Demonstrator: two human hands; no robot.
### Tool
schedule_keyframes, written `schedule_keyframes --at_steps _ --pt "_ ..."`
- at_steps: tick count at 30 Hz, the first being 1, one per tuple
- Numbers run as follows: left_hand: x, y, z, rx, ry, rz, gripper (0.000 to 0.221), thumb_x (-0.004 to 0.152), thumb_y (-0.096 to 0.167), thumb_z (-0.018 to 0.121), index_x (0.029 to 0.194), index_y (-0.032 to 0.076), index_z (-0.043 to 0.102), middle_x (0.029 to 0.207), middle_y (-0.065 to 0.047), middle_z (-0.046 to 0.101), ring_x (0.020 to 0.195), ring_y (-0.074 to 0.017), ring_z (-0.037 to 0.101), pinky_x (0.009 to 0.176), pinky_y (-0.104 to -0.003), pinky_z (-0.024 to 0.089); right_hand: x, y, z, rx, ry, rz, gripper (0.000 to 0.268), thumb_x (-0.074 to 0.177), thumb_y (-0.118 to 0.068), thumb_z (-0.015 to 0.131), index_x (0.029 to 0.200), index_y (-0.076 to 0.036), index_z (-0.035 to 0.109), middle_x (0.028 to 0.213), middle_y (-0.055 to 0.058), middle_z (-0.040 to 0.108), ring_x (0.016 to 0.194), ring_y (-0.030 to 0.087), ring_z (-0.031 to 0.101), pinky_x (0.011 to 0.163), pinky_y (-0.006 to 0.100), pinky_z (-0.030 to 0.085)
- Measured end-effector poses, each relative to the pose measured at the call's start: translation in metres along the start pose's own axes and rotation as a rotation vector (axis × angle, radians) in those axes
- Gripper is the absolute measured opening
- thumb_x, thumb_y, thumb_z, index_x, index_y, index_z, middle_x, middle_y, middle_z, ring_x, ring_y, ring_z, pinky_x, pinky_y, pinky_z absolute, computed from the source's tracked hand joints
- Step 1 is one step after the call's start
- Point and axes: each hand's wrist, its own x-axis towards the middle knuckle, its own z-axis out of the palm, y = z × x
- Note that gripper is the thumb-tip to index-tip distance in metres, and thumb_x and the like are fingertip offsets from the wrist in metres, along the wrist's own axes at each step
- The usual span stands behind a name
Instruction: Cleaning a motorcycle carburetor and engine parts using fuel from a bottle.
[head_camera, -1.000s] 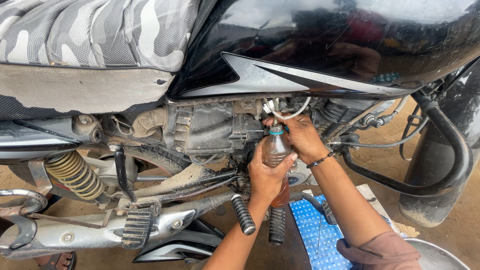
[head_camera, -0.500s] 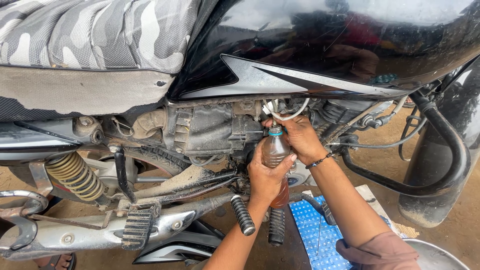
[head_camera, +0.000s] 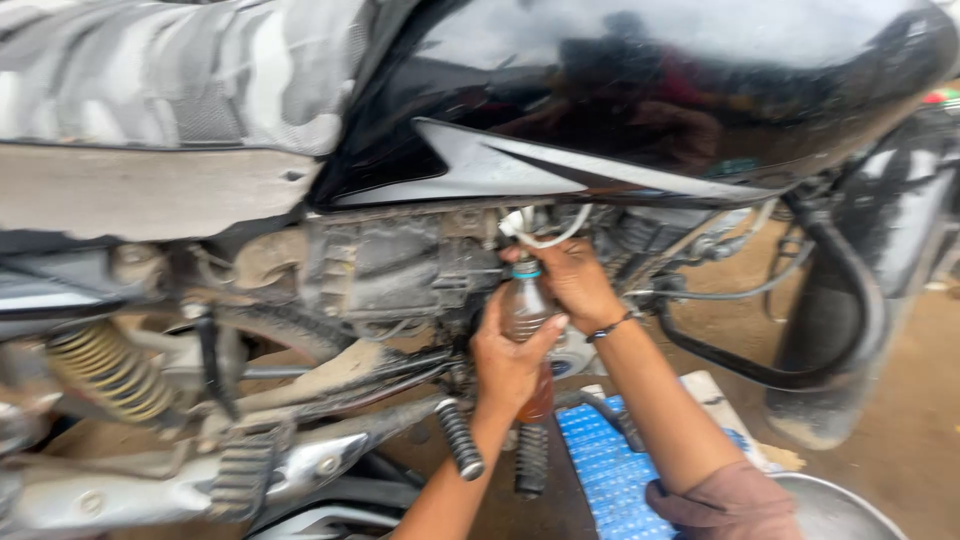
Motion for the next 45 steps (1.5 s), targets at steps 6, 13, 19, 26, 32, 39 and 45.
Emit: schedule_keyframes --at_steps 6,13,19,26,32,39,45 --pt "0.002 -0.018 0.005 0.156 0.007 0.086 0.066 0.076 0.024 0.087 0.133 0.002 0.061 0.108 -0.01 0.076 0.091 -0.0163 0.071 0.082 -0.031 0.057 0.008 0.024 -0.023 -0.668 -0.017 -0.593 0.032 0.098 -0.003 0.059 0.124 -0.016 0.073 0.113 0.001 0.079 0.108 0.017 0.073 0.097 0.03 0.057" --pt "0.012 -0.074 0.0 0.06 0.009 0.154 0.063 0.081 0.013 0.087 0.136 -0.006 0.061 0.11 -0.016 0.072 0.101 -0.0182 0.07 0.093 -0.033 0.056 0.025 0.061 -0.019 0.264 -0.118 -0.162 0.024 0.114 -0.017 0.064 0.109 0.006 0.073 0.108 0.013 0.074 0.109 0.021 0.069 0.102 0.033 0.054" --pt "0.054 -0.123 -0.022 0.017 -0.262 0.192 0.054 0.084 0.011 0.08 0.131 -0.008 0.06 0.112 -0.02 0.071 0.107 -0.022 0.071 0.101 -0.037 0.057 0.032 0.078 -0.027 0.255 -0.195 -0.186 0.03 0.119 -0.014 0.058 0.11 0.01 0.072 0.109 0.016 0.074 0.109 0.022 0.069 0.111 0.035 0.053" --pt "0.071 -0.133 -0.024 0.122 -0.33 0.188 0.063 0.08 0.007 0.077 0.136 -0.009 0.055 0.113 -0.022 0.069 0.11 -0.027 0.071 0.099 -0.041 0.058 0.036 0.079 -0.027 0.204 -0.188 -0.116 0.032 0.122 -0.018 0.057 0.111 0.008 0.074 0.111 0.016 0.074 0.114 0.022 0.067 0.111 0.032 0.051" --pt "0.063 -0.121 -0.026 0.177 -0.366 0.189 0.065 0.081 0.005 0.075 0.141 -0.01 0.053 0.116 -0.025 0.068 0.113 -0.0288 0.07 0.101 -0.042 0.058 0.049 0.098 -0.03 0.081 -0.087 -0.103 0.036 0.112 -0.027 0.064 0.108 0.007 0.075 0.109 0.016 0.075 0.112 0.022 0.069 0.108 0.035 0.054" --pt "0.049 -0.108 -0.022 0.111 -0.326 0.244 0.053 0.089 0.004 0.074 0.137 -0.01 0.055 0.116 -0.024 0.068 0.108 -0.0263 0.07 0.1 -0.037 0.057 0.061 0.112 -0.029 0.077 -0.064 -0.073 0.033 0.105 -0.031 0.07 0.11 0.001 0.078 0.109 0.018 0.076 0.109 0.024 0.069 0.103 0.035 0.055" --pt "0.011 -0.065 -0.002 0.062 -0.113 0.177 0.057 0.091 0.013 0.081 0.139 -0.003 0.054 0.121 -0.011 0.068 0.103 -0.0155 0.067 0.092 -0.03 0.055 0.037 0.08 -0.034 -0.487 -0.099 -0.441 0.024 0.111 -0.036 0.057 0.12 -0.022 0.075 0.12 -0.004 0.075 0.118 0.014 0.068 0.112 0.027 0.052"
